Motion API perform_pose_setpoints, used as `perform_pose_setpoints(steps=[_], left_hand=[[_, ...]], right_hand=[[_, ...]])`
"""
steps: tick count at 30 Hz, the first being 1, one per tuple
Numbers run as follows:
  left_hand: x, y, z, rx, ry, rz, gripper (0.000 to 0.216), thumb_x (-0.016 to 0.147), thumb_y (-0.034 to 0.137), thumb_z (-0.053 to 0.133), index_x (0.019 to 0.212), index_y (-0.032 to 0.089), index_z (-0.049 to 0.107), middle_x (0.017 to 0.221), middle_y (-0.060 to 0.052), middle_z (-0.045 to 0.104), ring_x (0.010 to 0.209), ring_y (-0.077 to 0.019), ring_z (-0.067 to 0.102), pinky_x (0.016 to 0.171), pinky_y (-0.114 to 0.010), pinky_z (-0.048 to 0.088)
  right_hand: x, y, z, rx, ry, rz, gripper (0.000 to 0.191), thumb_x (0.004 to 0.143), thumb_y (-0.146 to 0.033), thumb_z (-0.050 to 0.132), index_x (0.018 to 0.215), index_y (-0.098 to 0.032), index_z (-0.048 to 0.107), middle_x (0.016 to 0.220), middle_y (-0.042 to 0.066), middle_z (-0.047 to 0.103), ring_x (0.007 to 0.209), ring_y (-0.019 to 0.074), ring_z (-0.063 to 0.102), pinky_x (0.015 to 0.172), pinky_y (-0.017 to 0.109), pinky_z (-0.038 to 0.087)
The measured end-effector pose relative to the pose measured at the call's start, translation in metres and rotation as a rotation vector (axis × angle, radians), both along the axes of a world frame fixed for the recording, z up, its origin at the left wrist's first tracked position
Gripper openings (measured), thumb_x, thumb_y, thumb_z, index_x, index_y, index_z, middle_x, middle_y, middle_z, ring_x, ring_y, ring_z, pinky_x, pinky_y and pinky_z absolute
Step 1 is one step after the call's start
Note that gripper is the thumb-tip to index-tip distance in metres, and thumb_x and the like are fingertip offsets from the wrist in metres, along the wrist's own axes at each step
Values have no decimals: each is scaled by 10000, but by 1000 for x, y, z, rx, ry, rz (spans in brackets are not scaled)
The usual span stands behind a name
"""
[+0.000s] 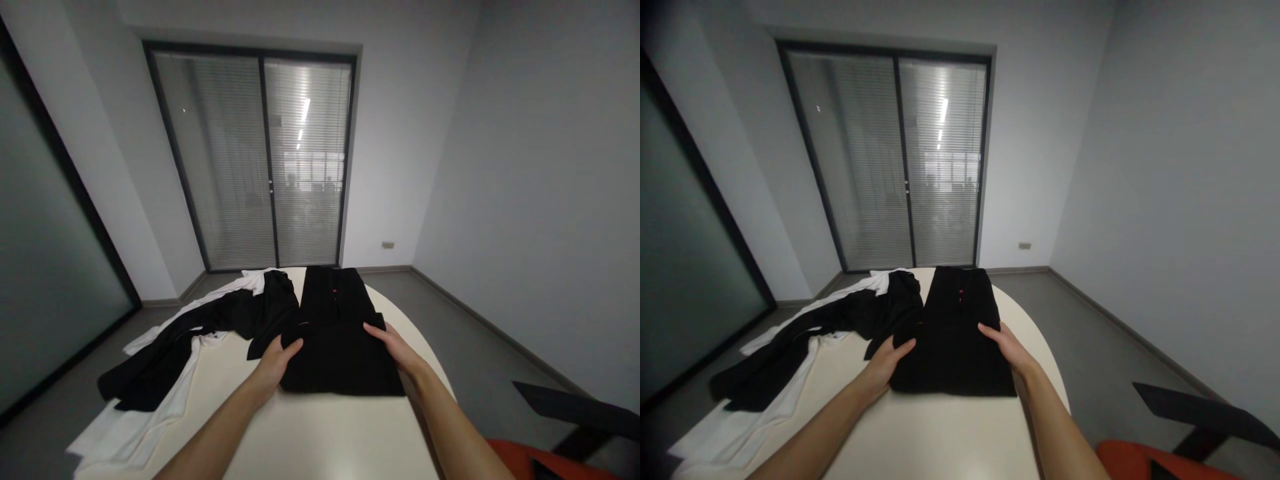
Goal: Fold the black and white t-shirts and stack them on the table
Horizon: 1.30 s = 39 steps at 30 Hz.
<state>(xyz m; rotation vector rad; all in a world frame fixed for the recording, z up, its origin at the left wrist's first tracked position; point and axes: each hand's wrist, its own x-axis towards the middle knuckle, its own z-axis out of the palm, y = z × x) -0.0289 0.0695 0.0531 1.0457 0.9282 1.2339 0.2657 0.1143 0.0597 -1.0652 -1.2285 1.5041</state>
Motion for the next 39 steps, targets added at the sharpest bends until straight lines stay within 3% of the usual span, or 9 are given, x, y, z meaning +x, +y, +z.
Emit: perform_pose_setpoints(steps=[5,10,15,18,21,25,28,32,39], left_hand=[[13,39,19,160,102,-18,573,762,467,793,1218,140,673,1213,-124,711,1200,-329,616,1082,-467,435],[17,75,0,148,145,35,652,724,463,822,1245,129,618,1290,-182,655,1253,-346,574,1089,-485,419],[7,63,-30,128,293,86,835,684,328,860,1415,180,483,1437,-198,522,1379,-357,439,1155,-512,314],[0,38,-29,208,511,87,766,757,327,778,1446,214,462,1489,-158,457,1278,-330,533,1119,-493,378],[-8,13,-19,364,764,104,693,804,326,705,1448,250,462,1526,-120,384,1232,-305,558,1081,-475,431],[-20,-10,-14,594,1006,1,569,816,225,654,1373,272,543,1472,-92,443,1301,-290,503,1109,-442,411],[-25,-13,-18,679,1127,-81,390,863,166,574,1230,275,648,1348,-72,559,1205,-262,572,1040,-415,466],[-24,-7,-16,685,1119,-75,273,941,196,503,1128,250,695,1126,-57,675,1046,-225,640,967,-362,495],[-48,-14,11,586,1027,-170,249,928,246,525,1072,238,728,1041,-44,708,950,-202,653,874,-290,478]], right_hand=[[8,11,-2,109,-110,-215,494,771,-558,743,1038,-144,709,988,105,771,933,310,723,860,428,573],[14,24,-13,242,-302,-366,527,753,-614,718,1011,-155,697,990,102,754,947,313,699,847,433,559],[24,38,-27,379,-518,-427,791,748,-584,711,1388,-183,475,1180,130,679,1024,296,653,918,476,516],[22,32,-17,626,-728,-470,656,779,-534,699,1332,-220,537,1326,136,590,1209,317,543,1049,511,414],[6,12,3,802,-849,-178,305,852,-464,655,1050,-235,681,1137,97,657,1109,275,580,1010,437,434],[-25,-14,17,740,-926,328,337,705,-443,799,953,-232,712,923,31,666,817,192,623,722,284,481],[-39,-20,15,736,-1031,397,405,624,-359,828,1000,-244,728,963,23,669,845,198,632,729,270,471],[-43,-19,14,772,-1089,366,278,719,-296,701,985,-242,760,928,32,700,838,201,652,743,264,469],[-63,-29,23,807,-1025,479,181,783,-274,635,864,-222,789,808,27,724,758,177,650,681,239,446]])
